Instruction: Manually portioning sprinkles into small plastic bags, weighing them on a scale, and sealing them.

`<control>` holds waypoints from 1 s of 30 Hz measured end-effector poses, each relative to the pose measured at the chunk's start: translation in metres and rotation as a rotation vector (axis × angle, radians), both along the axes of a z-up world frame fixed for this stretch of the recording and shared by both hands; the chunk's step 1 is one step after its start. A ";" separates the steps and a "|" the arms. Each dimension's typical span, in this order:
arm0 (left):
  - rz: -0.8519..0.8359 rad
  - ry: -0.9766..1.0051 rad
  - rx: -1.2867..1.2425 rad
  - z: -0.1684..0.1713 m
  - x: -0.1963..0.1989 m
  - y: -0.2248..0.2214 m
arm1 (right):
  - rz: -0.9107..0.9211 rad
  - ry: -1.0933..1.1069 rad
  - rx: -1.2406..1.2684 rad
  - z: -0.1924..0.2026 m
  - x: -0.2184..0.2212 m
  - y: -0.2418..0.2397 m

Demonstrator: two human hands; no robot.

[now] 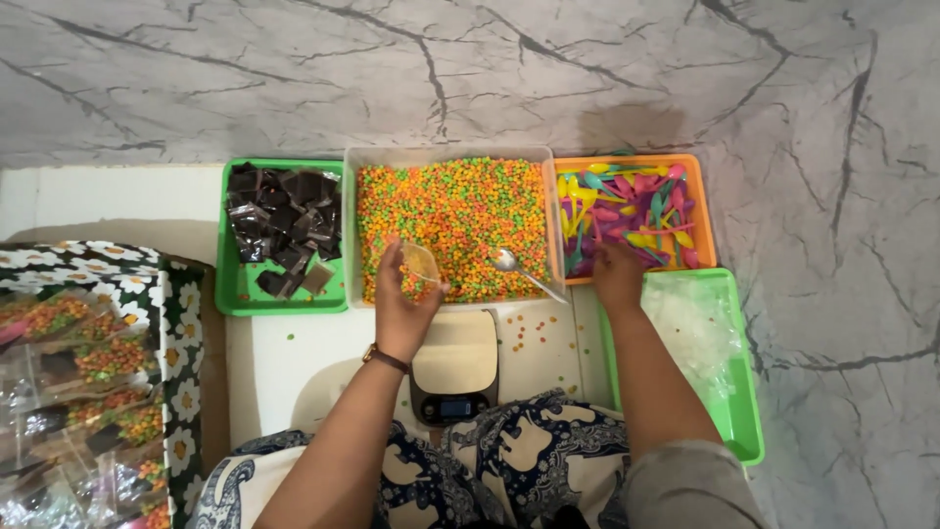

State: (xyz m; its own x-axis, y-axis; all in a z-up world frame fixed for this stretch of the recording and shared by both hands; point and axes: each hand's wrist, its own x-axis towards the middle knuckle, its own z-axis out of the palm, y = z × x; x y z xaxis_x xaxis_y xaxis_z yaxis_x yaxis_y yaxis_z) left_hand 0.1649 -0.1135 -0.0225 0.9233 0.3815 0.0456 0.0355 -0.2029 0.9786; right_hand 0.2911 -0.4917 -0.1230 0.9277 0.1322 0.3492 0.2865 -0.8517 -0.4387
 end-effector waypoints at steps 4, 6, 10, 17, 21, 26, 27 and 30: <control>-0.030 0.016 0.092 0.004 -0.002 0.000 | -0.053 -0.170 0.348 0.047 -0.009 0.033; -0.109 0.004 0.140 0.013 -0.004 -0.001 | -0.106 -0.001 0.731 0.095 -0.031 0.065; -0.155 -0.067 0.233 0.017 -0.005 -0.002 | -0.161 0.168 0.704 0.160 -0.076 0.113; -0.232 -0.171 0.324 0.016 -0.007 -0.003 | 0.113 0.330 0.597 0.184 -0.103 0.181; -0.227 -0.201 0.315 0.025 -0.008 -0.003 | 0.201 0.345 0.538 0.166 -0.104 0.189; -0.225 -0.194 0.295 0.043 -0.009 -0.003 | 0.213 0.194 0.400 0.183 -0.094 0.174; -0.226 -0.184 0.291 0.047 -0.009 -0.004 | 0.208 0.151 0.281 0.184 -0.091 0.167; -0.201 -0.281 0.301 0.035 -0.009 -0.005 | 0.137 0.389 -0.249 0.138 -0.069 0.137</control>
